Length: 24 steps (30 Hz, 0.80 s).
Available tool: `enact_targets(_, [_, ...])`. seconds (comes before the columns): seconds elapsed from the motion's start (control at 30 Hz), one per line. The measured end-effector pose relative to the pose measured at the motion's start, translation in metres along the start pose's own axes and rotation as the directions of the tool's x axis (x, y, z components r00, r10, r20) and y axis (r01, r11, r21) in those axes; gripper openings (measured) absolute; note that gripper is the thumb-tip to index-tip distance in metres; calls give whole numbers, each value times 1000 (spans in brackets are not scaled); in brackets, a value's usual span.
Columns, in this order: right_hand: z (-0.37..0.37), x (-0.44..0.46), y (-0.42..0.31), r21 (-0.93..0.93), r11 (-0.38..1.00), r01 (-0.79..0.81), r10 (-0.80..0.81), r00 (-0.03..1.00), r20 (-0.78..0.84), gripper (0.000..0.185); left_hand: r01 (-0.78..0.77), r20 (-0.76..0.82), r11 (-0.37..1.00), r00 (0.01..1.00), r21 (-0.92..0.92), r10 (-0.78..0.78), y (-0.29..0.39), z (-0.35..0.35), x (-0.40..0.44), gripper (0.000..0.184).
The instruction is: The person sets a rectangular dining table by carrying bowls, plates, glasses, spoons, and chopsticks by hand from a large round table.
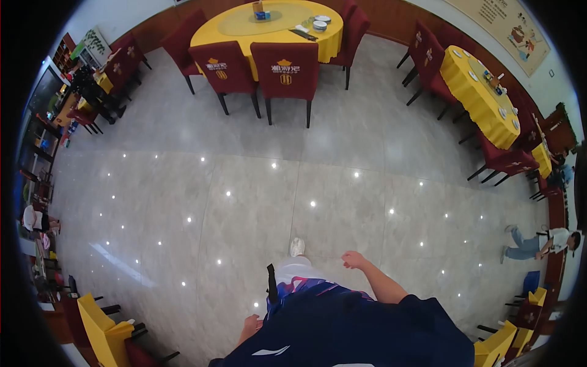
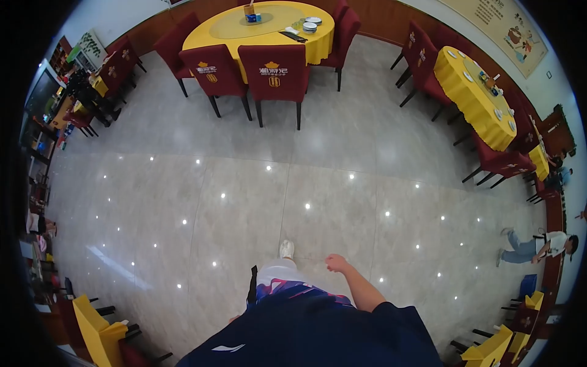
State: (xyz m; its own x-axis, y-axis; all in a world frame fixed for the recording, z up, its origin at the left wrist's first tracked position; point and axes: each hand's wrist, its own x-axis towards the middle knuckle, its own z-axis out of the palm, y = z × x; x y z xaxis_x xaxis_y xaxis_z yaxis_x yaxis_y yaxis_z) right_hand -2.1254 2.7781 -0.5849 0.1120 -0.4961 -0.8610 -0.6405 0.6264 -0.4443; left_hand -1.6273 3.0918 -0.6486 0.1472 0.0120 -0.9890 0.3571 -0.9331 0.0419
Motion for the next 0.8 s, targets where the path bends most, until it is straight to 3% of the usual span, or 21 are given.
enact_targets(0.03, [-23,-3,3,121,992,-29,37,998,-58,34,4,2,1000,1000,7,-4,30,10,0,38])
enact_targets(0.07, [-46,-10,5,243,969,-49,78,991,-112,34,-285,107,800,957,528,270,76,29,-4,38])
enact_targets(0.1, [-67,-15,11,421,906,-44,124,978,-166,34,-474,336,284,843,834,420,125,48,-8,38])
enact_targets(0.13, [-82,-21,21,585,810,-28,182,962,-206,35,-492,597,-343,705,800,382,164,63,-13,37])
enact_targets(0.17, [-94,-30,31,658,753,-4,227,940,-255,35,-531,577,-227,762,816,294,212,85,13,46])
enact_targets(0.2, [-105,-33,42,723,690,30,274,914,-299,35,-478,626,-427,702,768,340,265,117,3,43])
enact_targets(0.23, [-110,-31,58,752,659,-6,359,881,-307,35,-488,604,-385,742,784,291,325,150,1,35])
enact_targets(0.27, [-110,-29,78,780,624,-40,442,842,-310,35,-516,568,-242,777,822,272,382,177,16,29])
enact_targets(0.3, [-108,-24,97,792,607,-63,477,827,-299,33,-560,597,-209,731,802,332,442,207,35,31])
enact_targets(0.33, [-102,-19,120,803,589,-89,512,811,-285,31,-539,396,174,768,824,503,495,249,27,34])
enact_targets(0.37, [-98,-15,133,805,575,-143,547,799,-249,31,-612,436,159,699,775,567,552,291,6,39])
enact_targets(0.43, [-94,-9,141,701,651,-290,560,808,-185,31,-739,350,255,555,623,754,641,375,-39,39])
enact_targets(0.5, [-103,5,134,509,781,-362,497,853,-156,31,-809,364,422,569,408,738,712,455,-101,34])
enact_targets(0.53, [-119,12,125,412,836,-364,455,878,-147,31,-822,367,471,566,320,738,733,492,-129,34])
enact_targets(0.63, [-191,31,92,166,936,-311,330,938,-106,32,-799,441,515,601,310,667,767,573,-173,33])
enact_targets(0.77, [-353,103,56,-153,978,-141,124,986,-114,33,-752,427,521,658,403,621,776,623,-192,32])
enact_targets(0.8, [-406,133,49,-269,960,-78,47,992,-121,33,-709,368,582,704,397,607,779,623,-192,33])
